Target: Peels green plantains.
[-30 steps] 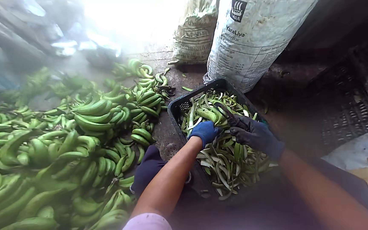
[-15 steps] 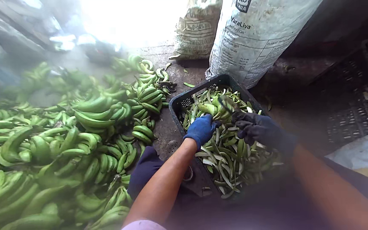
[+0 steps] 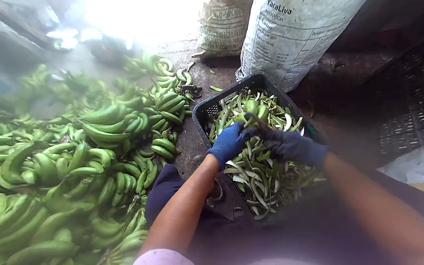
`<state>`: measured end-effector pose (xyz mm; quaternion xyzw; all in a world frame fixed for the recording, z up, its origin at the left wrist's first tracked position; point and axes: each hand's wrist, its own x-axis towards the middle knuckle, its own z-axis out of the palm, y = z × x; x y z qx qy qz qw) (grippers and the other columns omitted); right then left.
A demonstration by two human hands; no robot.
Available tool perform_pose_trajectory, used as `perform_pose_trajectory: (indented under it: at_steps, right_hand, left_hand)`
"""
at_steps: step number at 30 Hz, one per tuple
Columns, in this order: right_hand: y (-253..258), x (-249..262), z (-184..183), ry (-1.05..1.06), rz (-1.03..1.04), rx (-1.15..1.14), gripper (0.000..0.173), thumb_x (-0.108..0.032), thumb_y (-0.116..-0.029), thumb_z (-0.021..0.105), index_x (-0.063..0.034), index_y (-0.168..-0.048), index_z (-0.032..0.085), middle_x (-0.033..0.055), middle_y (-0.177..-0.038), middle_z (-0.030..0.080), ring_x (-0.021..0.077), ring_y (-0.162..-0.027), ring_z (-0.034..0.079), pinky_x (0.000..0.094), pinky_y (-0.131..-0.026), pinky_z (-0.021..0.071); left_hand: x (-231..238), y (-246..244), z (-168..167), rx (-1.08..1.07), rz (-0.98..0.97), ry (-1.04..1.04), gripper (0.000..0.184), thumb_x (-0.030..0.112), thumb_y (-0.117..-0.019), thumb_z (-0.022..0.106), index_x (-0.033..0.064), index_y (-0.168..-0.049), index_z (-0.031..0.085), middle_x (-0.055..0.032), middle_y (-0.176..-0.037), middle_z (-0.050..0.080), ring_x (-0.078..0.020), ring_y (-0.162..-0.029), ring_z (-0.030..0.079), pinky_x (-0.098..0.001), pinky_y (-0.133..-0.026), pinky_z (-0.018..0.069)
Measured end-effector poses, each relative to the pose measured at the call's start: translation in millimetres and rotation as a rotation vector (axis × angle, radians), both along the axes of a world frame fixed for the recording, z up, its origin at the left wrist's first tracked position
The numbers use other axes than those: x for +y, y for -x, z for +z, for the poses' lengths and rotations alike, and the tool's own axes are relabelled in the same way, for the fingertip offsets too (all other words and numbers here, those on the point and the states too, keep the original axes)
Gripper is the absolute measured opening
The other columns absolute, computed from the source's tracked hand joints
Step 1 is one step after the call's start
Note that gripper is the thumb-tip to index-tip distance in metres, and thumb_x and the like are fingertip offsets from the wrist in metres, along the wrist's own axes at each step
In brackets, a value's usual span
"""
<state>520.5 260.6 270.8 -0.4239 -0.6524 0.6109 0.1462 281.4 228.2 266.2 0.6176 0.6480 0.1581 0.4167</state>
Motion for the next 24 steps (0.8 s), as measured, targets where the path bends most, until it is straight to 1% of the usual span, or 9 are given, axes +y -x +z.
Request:
perform_pose_trajectory:
  at_steps: [2,7,9,11,15,17,20,22,24]
  right_hand:
    - [7,10,2,0.181,0.03,-0.126,0.023,-0.021,-0.1082,0.051,-0.0073,-0.123,0.062,0.0082,-0.075,0.069,0.0134,-0.052,0.063,0.0266,-0.05,0.054]
    - [-7,-2,20,-0.172,-0.104,0.348,0.034,-0.024,-0.1022,0.058,-0.0081,-0.132,0.058,0.0045,-0.09,0.072,0.0121,-0.068,0.069,0.0267,-0.059,0.0606]
    - [-1,-2,4,-0.003,-0.029,0.127,0.03,-0.012,-0.1002,0.058,-0.0057,-0.13,0.059,0.0088,-0.083,0.07,0.0144,-0.06,0.066,0.0287,-0.054,0.057]
    - [9,5,-1,0.14,0.062,-0.113,0.026,-0.019,-0.1074,0.052,-0.0081,-0.129,0.061,0.0093,-0.077,0.069,0.0143,-0.053,0.063,0.0276,-0.05,0.0545]
    - [-8,4,18,-0.096,-0.029,0.155,0.034,-0.023,-0.1003,0.058,-0.0113,-0.132,0.062,0.0042,-0.084,0.071,0.0112,-0.06,0.065,0.0264,-0.053,0.0571]
    - [-12,-3,28,-0.267,-0.097,0.329,0.035,-0.025,-0.0986,0.063,-0.0105,-0.131,0.061,0.0036,-0.092,0.073,0.013,-0.07,0.07,0.0276,-0.059,0.0606]
    - [-6,-6,29,-0.405,-0.081,0.469,0.041,-0.032,-0.0976,0.066,-0.0083,-0.13,0.057,0.0032,-0.101,0.073,0.0134,-0.08,0.072,0.0283,-0.068,0.0624]
    - [-7,-6,24,-0.426,-0.06,0.438,0.043,-0.035,-0.0979,0.066,-0.0087,-0.131,0.058,0.0022,-0.101,0.073,0.0121,-0.081,0.072,0.0278,-0.067,0.0626]
    - [-10,-4,21,-0.374,-0.057,0.413,0.042,-0.037,-0.0993,0.064,-0.0105,-0.132,0.06,0.0011,-0.096,0.073,0.011,-0.077,0.071,0.0258,-0.063,0.0617]
  left_hand:
    - [4,2,0,-0.042,-0.001,0.074,0.045,0.044,-0.1083,0.043,0.0063,-0.128,0.058,-0.0154,-0.099,0.069,-0.0281,-0.082,0.07,-0.0505,-0.076,0.0585]
    - [1,5,8,-0.488,0.154,0.194,0.043,0.043,-0.1077,0.043,0.0051,-0.125,0.056,-0.0092,-0.093,0.069,-0.0179,-0.073,0.068,-0.0361,-0.065,0.0586]
    - [-2,3,9,-0.714,0.163,0.198,0.038,0.041,-0.1085,0.039,0.0086,-0.119,0.056,-0.0029,-0.083,0.066,-0.0118,-0.064,0.062,-0.0281,-0.055,0.0537]
    - [-4,6,7,-0.779,0.117,0.192,0.041,0.043,-0.1092,0.037,0.0094,-0.121,0.057,-0.003,-0.085,0.066,-0.0113,-0.063,0.061,-0.0266,-0.053,0.053]
    - [-2,11,25,-0.496,0.102,0.123,0.039,0.039,-0.1087,0.041,0.0071,-0.127,0.054,-0.0042,-0.092,0.069,-0.0122,-0.069,0.066,-0.0296,-0.061,0.0565]
    - [0,13,19,-0.111,-0.054,0.017,0.041,0.036,-0.1076,0.046,0.0047,-0.13,0.058,-0.0127,-0.105,0.07,-0.0245,-0.09,0.069,-0.0473,-0.081,0.0573]
    - [-1,9,4,0.239,-0.243,-0.113,0.03,0.028,-0.1035,0.057,0.0058,-0.123,0.064,-0.0188,-0.107,0.068,-0.0371,-0.103,0.067,-0.0605,-0.088,0.0522]
    - [-2,5,2,0.166,-0.247,-0.088,0.031,0.028,-0.1046,0.055,0.0057,-0.124,0.063,-0.0175,-0.104,0.069,-0.0342,-0.098,0.068,-0.0574,-0.085,0.0536]
    - [-3,2,6,-0.112,-0.135,0.006,0.036,0.036,-0.1074,0.048,0.0059,-0.125,0.059,-0.0116,-0.095,0.069,-0.0235,-0.078,0.069,-0.0449,-0.071,0.0586]
